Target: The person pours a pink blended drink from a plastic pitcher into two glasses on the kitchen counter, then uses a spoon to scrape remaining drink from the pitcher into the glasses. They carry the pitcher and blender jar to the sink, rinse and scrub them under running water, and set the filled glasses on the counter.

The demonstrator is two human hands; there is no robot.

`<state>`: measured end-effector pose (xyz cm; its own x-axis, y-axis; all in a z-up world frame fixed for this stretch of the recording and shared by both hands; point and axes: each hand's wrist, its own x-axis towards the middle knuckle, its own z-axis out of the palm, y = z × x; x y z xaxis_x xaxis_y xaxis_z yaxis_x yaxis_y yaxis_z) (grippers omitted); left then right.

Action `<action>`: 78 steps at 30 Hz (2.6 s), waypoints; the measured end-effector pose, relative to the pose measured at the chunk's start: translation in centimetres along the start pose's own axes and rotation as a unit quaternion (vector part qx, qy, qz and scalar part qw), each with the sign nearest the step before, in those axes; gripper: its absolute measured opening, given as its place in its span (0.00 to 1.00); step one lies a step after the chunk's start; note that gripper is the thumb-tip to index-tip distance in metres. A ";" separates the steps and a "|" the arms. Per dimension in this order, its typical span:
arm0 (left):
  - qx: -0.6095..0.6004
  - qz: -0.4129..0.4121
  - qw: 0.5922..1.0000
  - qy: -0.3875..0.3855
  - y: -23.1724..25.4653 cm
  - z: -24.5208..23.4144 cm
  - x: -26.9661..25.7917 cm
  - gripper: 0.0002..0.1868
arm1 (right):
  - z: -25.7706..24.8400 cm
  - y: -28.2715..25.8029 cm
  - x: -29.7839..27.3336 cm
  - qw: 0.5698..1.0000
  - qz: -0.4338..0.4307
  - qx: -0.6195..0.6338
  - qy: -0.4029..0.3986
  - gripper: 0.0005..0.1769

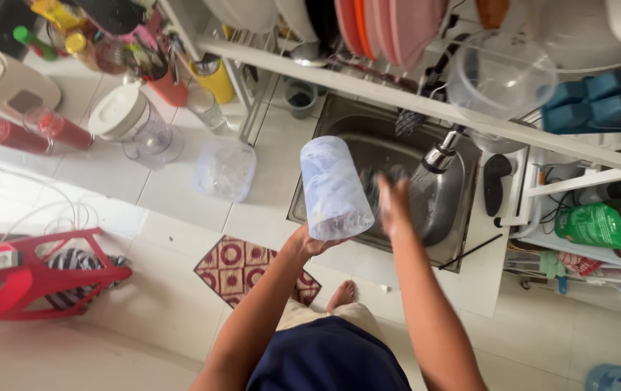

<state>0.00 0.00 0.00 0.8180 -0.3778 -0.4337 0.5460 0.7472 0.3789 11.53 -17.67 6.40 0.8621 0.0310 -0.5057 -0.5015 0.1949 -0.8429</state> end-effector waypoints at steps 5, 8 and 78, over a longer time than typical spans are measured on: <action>-0.049 0.016 0.998 -0.026 -0.1 -2.7 -2.5 0.22 | 5.7 -2.8 11.0 0.979 -0.003 0.117 -0.166 0.19; -0.083 0.035 0.996 -0.014 -0.4 -2.8 -4.3 0.23 | 10.9 -4.1 17.7 0.909 -0.019 0.304 -0.284 0.15; 0.388 0.210 0.831 0.339 -2.0 9.1 10.8 0.64 | -8.1 2.4 4.3 0.994 -0.072 -0.056 0.064 0.26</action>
<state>9.44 -10.55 2.03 0.8191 0.4192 -0.3916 0.4058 0.0593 0.9121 13.47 -25.01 0.73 0.9126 -0.1165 -0.3920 -0.3852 0.0769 -0.9196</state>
